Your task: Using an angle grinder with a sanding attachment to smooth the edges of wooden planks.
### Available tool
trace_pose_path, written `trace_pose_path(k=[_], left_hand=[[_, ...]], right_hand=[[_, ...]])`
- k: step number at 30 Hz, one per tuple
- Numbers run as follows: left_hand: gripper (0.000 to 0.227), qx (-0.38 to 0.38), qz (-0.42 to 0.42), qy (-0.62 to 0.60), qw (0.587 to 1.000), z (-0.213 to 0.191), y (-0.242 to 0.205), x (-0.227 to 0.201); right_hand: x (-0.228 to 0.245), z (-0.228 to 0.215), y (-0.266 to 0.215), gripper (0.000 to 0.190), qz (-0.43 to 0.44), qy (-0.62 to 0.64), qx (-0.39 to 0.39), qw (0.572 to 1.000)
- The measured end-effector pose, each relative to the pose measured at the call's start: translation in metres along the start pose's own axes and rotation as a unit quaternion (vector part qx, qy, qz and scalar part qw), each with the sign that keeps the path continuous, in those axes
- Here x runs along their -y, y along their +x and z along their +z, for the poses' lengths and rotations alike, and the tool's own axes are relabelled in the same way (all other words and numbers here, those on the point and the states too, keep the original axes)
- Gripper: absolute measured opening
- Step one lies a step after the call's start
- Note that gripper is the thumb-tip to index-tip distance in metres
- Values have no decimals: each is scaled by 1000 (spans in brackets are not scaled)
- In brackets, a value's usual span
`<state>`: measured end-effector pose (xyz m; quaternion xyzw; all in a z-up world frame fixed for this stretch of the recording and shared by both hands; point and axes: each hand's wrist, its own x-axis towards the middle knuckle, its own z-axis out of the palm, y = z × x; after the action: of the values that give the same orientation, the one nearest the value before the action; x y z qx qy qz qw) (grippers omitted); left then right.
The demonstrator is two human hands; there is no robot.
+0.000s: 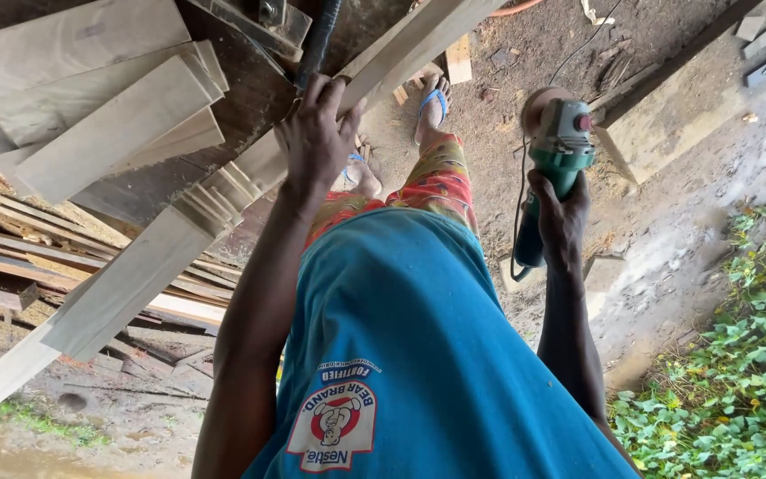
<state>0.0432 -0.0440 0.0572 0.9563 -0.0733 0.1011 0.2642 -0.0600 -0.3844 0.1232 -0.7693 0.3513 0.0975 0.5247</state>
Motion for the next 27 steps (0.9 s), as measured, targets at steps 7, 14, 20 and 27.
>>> trace_pose_path(k=[7, 14, 20, 27], left_hand=[[26, 105, 20, 38, 994, 25, -23, 45], [55, 164, -77, 55, 982, 40, -43, 85], [61, 147, -78, 235, 958, 39, -59, 100], [54, 173, -81, 247, 950, 47, -64, 107]], right_hand=[[13, 35, -2, 43, -38, -91, 81, 992], [57, 89, -10, 53, -92, -227, 155, 957], [49, 133, 0, 64, -160, -329, 209, 907], [49, 153, -6, 73, -202, -299, 252, 898]])
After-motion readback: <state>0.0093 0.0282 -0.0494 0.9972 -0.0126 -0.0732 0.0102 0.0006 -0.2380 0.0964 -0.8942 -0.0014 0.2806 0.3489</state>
